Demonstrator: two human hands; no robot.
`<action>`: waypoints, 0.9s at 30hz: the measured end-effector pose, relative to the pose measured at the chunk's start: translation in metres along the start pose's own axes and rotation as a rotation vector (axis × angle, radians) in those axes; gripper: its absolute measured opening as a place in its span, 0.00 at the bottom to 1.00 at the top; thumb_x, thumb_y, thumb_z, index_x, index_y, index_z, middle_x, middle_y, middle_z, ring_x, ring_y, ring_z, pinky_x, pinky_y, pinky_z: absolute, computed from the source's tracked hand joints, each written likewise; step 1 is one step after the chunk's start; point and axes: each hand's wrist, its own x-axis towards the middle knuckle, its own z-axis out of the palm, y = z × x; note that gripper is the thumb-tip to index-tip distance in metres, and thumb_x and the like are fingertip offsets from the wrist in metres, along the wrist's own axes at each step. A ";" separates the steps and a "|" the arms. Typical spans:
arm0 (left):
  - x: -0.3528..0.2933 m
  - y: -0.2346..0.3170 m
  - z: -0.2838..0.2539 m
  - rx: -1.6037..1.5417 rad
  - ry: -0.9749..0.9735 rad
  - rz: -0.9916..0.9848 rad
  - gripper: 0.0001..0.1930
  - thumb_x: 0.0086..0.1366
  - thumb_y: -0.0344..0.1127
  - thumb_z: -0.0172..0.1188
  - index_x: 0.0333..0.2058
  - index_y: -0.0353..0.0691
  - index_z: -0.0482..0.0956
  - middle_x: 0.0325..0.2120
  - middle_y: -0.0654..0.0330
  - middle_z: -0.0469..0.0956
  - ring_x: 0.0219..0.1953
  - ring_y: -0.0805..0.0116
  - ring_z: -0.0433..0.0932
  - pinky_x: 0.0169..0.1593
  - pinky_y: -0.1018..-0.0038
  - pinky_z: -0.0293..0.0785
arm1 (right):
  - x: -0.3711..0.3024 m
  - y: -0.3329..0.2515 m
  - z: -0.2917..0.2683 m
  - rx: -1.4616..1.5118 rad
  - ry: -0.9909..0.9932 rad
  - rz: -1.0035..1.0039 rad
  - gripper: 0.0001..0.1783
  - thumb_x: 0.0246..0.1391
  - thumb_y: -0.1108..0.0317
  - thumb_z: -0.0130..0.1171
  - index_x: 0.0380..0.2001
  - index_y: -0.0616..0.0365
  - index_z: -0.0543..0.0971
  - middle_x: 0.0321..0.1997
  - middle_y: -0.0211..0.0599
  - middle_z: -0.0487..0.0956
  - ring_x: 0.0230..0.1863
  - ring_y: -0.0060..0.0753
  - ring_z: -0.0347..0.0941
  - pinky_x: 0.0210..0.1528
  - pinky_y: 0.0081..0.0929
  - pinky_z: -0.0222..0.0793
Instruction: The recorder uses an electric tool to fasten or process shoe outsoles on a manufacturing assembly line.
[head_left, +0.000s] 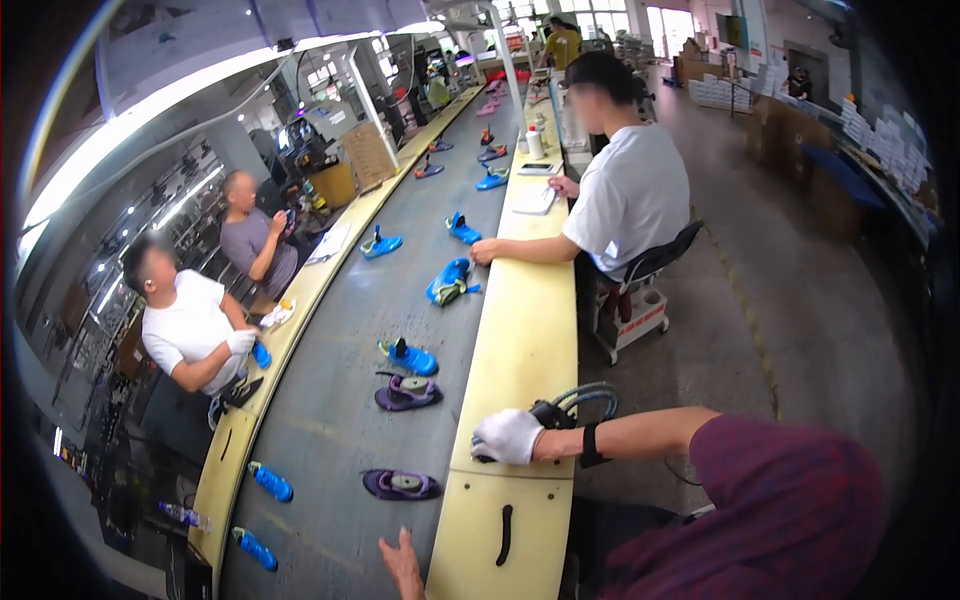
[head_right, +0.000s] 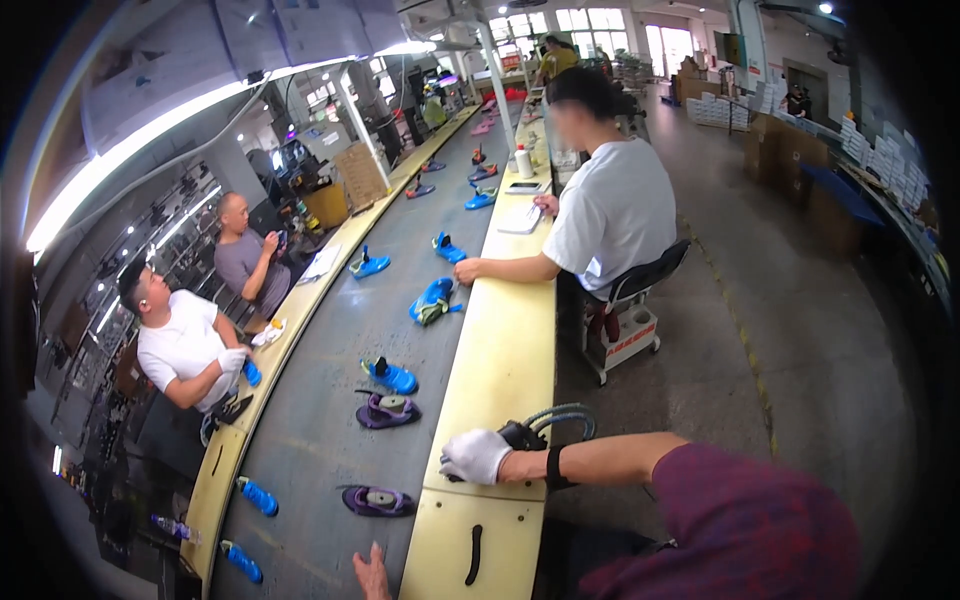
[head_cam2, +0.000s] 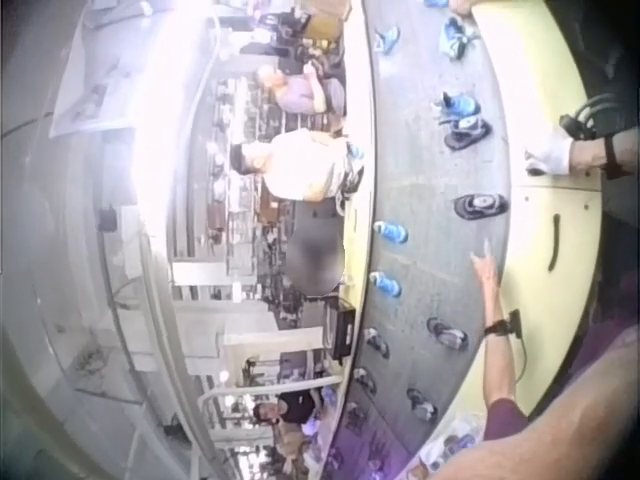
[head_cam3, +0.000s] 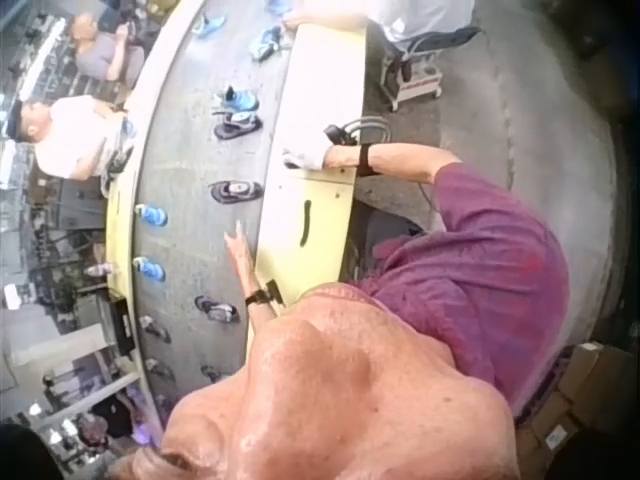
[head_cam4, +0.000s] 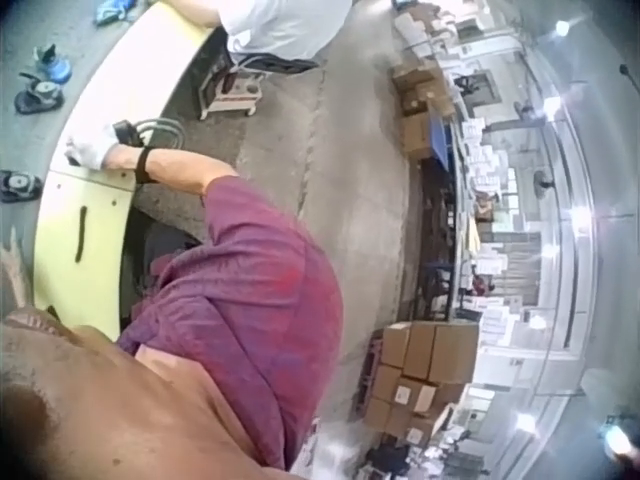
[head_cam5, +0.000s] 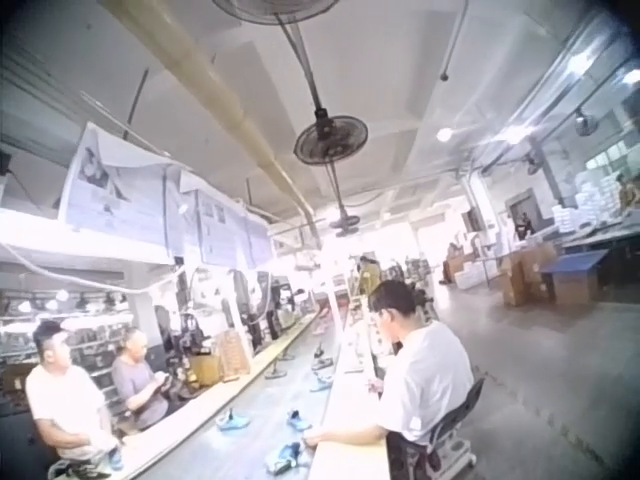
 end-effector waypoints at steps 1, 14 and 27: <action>0.005 0.059 0.017 -0.150 -0.065 -0.129 0.50 0.66 0.60 0.68 0.71 0.24 0.59 0.70 0.36 0.64 0.67 0.39 0.70 0.64 0.50 0.72 | -0.004 0.006 0.000 -0.024 0.022 0.007 0.17 0.59 0.48 0.66 0.30 0.52 0.84 0.28 0.41 0.83 0.29 0.49 0.82 0.36 0.44 0.79; 0.096 0.070 0.122 -0.213 0.099 -0.170 0.41 0.50 0.46 0.76 0.53 0.16 0.72 0.52 0.34 0.78 0.56 0.42 0.79 0.66 0.52 0.73 | -0.006 0.009 -0.006 -0.034 0.083 -0.043 0.20 0.58 0.48 0.68 0.31 0.54 0.82 0.29 0.42 0.83 0.32 0.50 0.83 0.36 0.43 0.80; -0.155 0.100 -0.051 -0.635 -0.616 -0.102 0.22 0.64 0.30 0.67 0.57 0.42 0.77 0.41 0.61 0.82 0.40 0.67 0.82 0.41 0.71 0.80 | -0.011 0.007 -0.011 -0.060 0.075 -0.090 0.20 0.56 0.50 0.69 0.40 0.55 0.83 0.36 0.43 0.85 0.37 0.49 0.84 0.41 0.43 0.78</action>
